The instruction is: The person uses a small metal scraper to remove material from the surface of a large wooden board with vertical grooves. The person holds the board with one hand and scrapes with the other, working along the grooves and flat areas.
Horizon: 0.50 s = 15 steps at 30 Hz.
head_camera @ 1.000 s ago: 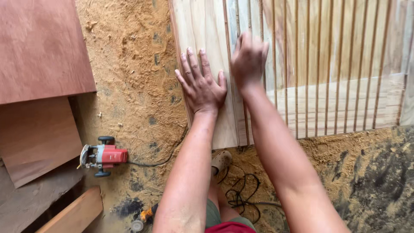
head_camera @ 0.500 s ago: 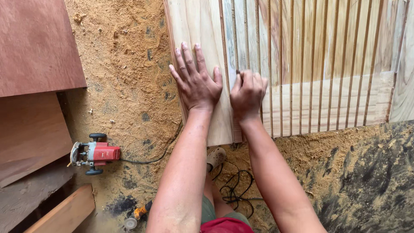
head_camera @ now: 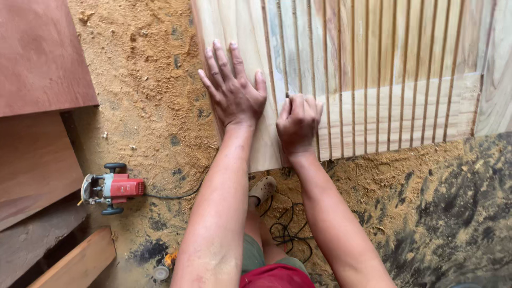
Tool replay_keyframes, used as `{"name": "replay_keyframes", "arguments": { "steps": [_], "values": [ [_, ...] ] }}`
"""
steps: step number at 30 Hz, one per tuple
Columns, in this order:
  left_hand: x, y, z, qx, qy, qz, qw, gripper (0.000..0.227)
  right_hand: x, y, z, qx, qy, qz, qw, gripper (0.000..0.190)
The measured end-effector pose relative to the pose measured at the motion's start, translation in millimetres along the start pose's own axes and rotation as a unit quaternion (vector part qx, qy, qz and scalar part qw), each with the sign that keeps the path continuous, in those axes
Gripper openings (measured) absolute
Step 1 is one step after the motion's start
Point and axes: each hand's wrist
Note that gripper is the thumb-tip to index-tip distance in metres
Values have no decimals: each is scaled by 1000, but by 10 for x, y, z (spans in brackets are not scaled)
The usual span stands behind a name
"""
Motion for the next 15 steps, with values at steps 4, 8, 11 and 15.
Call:
{"name": "replay_keyframes", "arguments": {
  "steps": [4,8,11,15],
  "values": [
    [61,-22,44,-3,-7,-7,1000,78,-348,12,324,19,59,-42,997,17],
    [12,-1,32,-5,-3,-7,1000,78,-882,-25,666,11,-1,-2,1000,9],
    [42,4,49,-5,-2,0,1000,79,-544,-32,389,-13,-12,8,1000,14],
    [56,-27,59,7,2,-1,1000,78,259,2,73,32,44,-36,998,18]
  ]
}}
Point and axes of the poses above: each hand's wrist, its own x-axis towards the middle knuckle, its own z-axis out of the back of the hand, y = z × x, and after that the axes turned 12 degrees about -z, right-handed
